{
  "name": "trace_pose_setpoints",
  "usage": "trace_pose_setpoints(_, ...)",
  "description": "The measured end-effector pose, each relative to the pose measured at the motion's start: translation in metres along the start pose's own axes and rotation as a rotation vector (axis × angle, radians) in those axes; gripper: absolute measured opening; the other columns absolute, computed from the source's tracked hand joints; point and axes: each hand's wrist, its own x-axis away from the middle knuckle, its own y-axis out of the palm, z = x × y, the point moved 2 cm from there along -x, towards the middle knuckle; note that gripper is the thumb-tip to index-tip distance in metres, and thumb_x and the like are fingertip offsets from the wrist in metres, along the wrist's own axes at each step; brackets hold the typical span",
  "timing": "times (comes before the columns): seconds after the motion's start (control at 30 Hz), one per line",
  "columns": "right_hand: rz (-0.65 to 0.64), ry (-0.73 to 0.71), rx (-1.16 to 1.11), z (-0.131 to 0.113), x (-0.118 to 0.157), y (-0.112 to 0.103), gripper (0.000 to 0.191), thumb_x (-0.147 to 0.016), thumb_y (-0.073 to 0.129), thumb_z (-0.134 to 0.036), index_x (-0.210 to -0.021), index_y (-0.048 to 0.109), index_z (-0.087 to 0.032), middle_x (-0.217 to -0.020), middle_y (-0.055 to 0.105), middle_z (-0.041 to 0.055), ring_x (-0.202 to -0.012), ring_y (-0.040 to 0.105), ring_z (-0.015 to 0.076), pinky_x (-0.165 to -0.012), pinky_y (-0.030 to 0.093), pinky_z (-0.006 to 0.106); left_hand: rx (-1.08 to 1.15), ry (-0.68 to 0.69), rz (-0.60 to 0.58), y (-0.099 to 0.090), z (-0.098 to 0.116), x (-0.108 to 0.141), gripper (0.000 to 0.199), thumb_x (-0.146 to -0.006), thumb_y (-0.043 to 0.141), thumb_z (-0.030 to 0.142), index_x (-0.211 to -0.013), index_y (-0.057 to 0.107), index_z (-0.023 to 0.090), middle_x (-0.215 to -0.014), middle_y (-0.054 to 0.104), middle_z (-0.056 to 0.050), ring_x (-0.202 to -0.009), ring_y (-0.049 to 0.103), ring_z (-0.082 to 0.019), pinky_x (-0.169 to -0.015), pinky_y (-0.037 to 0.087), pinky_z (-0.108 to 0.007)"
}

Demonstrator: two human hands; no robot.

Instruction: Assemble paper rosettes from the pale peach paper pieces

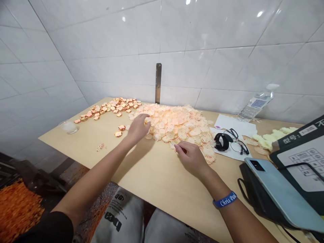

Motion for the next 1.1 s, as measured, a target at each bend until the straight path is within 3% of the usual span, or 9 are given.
trace_pose_setpoints(0.17,-0.008,-0.026,-0.044,-0.003,0.002,0.002,0.039,-0.093,0.046,-0.033,-0.056,0.039,-0.02,-0.054,0.043,-0.002,-0.052,0.04,0.0121,-0.054,0.031,0.027,-0.451,-0.48,-0.337,-0.052,-0.061,0.044,0.032,-0.087,0.052,0.037,-0.104,0.065,0.012,-0.109,0.069,-0.02,-0.109,0.061,-0.035,-0.087,0.049,-0.043)
trace_pose_setpoints(0.3,-0.02,-0.053,-0.054,-0.006,0.003,0.005,0.04,-0.092,0.046,-0.031,-0.055,0.035,-0.02,-0.053,0.04,-0.0026,-0.052,0.038,0.0116,-0.054,0.029,0.028,-0.501,-0.498,-0.315,-0.062,-0.084,0.062,0.029,-0.09,0.046,0.031,-0.098,0.066,0.012,-0.107,0.068,-0.02,-0.105,0.062,-0.035,-0.085,0.049,-0.043)
trace_pose_setpoints(0.47,0.005,0.041,-0.148,-0.006,0.003,0.008,0.041,-0.093,0.047,-0.036,-0.056,0.045,-0.019,-0.055,0.045,-0.0012,-0.054,0.042,0.012,-0.055,0.033,0.027,-0.169,-0.211,-0.038,-0.033,-0.048,0.054,0.025,-0.091,0.044,0.029,-0.091,0.065,0.016,-0.106,0.069,-0.014,-0.102,0.063,-0.027,-0.089,0.05,-0.04)
trace_pose_setpoints(0.6,0.008,0.389,-0.641,0.002,-0.004,0.013,0.034,-0.086,0.057,-0.05,-0.08,0.064,-0.018,-0.071,0.062,0.0031,-0.058,0.055,0.0135,-0.051,0.043,0.025,0.333,0.274,0.057,0.018,0.018,0.039,0.018,-0.092,0.05,0.033,-0.085,0.061,0.019,-0.104,0.068,-0.01,-0.102,0.064,-0.02,-0.091,0.052,-0.036)
trace_pose_setpoints(0.7,0.043,0.517,-1.007,0.009,-0.01,0.013,0.036,-0.075,0.074,-0.046,-0.099,0.065,-0.021,-0.092,0.068,0.0049,-0.076,0.066,0.0155,-0.066,0.055,0.027,0.548,0.521,0.022,0.052,0.055,0.031,0.017,-0.091,0.052,0.029,-0.078,0.055,0.019,-0.114,0.065,-0.013,-0.109,0.062,-0.02,-0.094,0.052,-0.038)
trace_pose_setpoints(0.8,0.094,0.562,-1.172,0.017,-0.012,0.007,0.036,-0.069,0.081,-0.038,-0.096,0.067,-0.02,-0.094,0.069,0.0043,-0.086,0.067,0.0153,-0.08,0.056,0.027,0.649,0.563,-0.011,0.071,0.068,0.026,0.017,-0.092,0.051,0.026,-0.076,0.052,0.019,-0.124,0.062,-0.015,-0.118,0.06,-0.021,-0.098,0.051,-0.04)
trace_pose_setpoints(0.93,0.021,0.55,-1.261,0.021,-0.013,0.002,0.031,-0.07,0.082,-0.037,-0.09,0.069,-0.017,-0.084,0.068,0.0023,-0.079,0.065,0.0123,-0.081,0.056,0.026,0.679,0.477,-0.117,0.075,0.061,0.028,0.011,-0.089,0.057,0.029,-0.093,0.06,0.019,-0.119,0.067,-0.012,-0.112,0.064,-0.022,-0.095,0.054,-0.038)
trace_pose_setpoints(1.03,-0.016,0.548,-1.237,0.021,-0.014,0.002,0.03,-0.068,0.082,-0.037,-0.084,0.068,-0.016,-0.079,0.068,0.0023,-0.075,0.065,0.0124,-0.075,0.055,0.026,0.665,0.477,-0.178,0.073,0.054,0.028,0.051,-0.086,0.064,0.034,-0.133,0.048,0.024,-0.127,0.064,-0.012,-0.117,0.062,-0.022,-0.096,0.053,-0.037)
trace_pose_setpoints(1.1,-0.002,0.568,-1.197,0.022,-0.014,0.003,0.033,-0.065,0.084,-0.038,-0.082,0.066,-0.016,-0.075,0.067,0.0014,-0.069,0.064,0.0121,-0.07,0.054,0.026,0.61,0.539,-0.208,0.072,0.053,0.027,0.066,-0.085,0.066,0.037,-0.144,0.037,0.026,-0.135,0.059,-0.013,-0.123,0.058,-0.024,-0.099,0.051,-0.039)
